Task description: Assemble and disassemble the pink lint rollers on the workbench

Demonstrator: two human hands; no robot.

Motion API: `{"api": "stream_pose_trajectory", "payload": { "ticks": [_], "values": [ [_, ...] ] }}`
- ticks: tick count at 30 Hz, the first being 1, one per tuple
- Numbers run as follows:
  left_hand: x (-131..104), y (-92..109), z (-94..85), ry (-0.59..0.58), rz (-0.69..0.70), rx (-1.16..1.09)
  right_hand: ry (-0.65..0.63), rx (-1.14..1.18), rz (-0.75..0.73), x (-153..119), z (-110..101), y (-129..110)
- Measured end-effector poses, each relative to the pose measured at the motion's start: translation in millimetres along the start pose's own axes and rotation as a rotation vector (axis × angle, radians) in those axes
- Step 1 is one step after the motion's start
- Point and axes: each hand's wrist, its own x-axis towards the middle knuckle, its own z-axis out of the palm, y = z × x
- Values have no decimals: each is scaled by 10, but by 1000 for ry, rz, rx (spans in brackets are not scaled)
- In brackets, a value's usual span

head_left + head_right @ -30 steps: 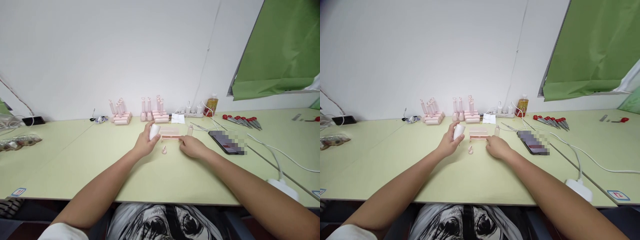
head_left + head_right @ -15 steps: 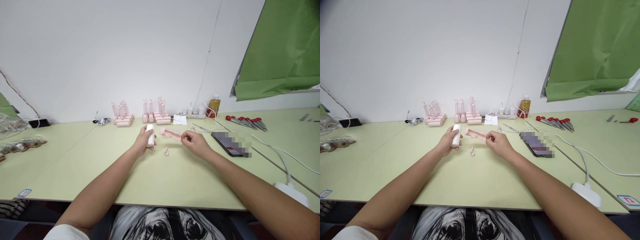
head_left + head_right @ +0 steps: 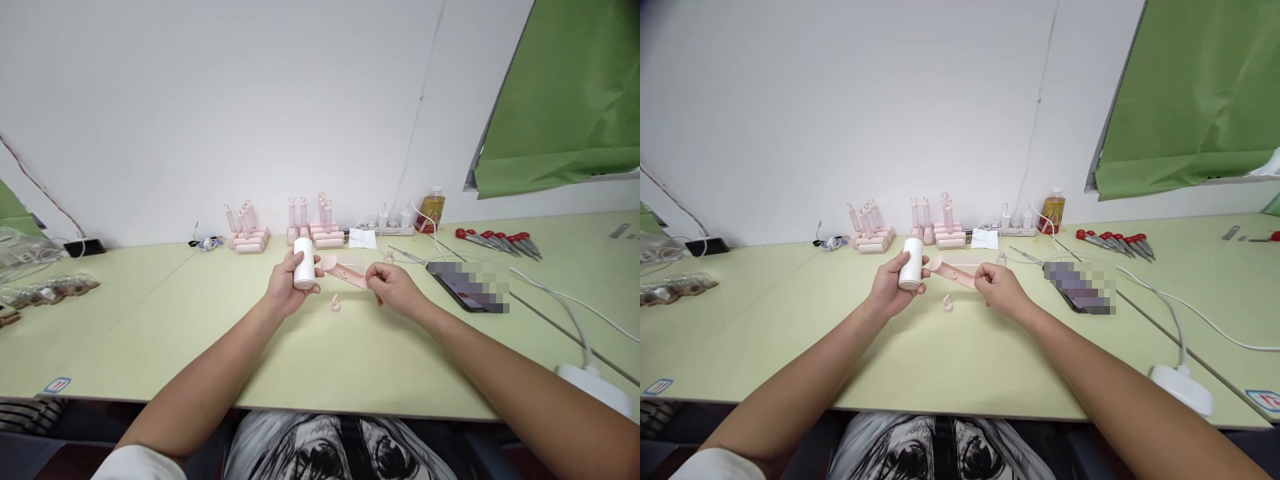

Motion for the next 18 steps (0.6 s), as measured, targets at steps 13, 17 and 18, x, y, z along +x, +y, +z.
{"api": "stream_pose_trajectory", "payload": {
  "ticks": [13, 17, 18],
  "values": [
    [-49, -5, -12, -234, -136, -73, -140, 628, 173, 26, 10, -17],
    [-83, 44, 27, -273, -143, -190, -277, 874, 200, 4, -32, -55],
    [-87, 49, 31, -272, -134, -202, -301, 891, 197, -3, -34, -60]
  ]
}}
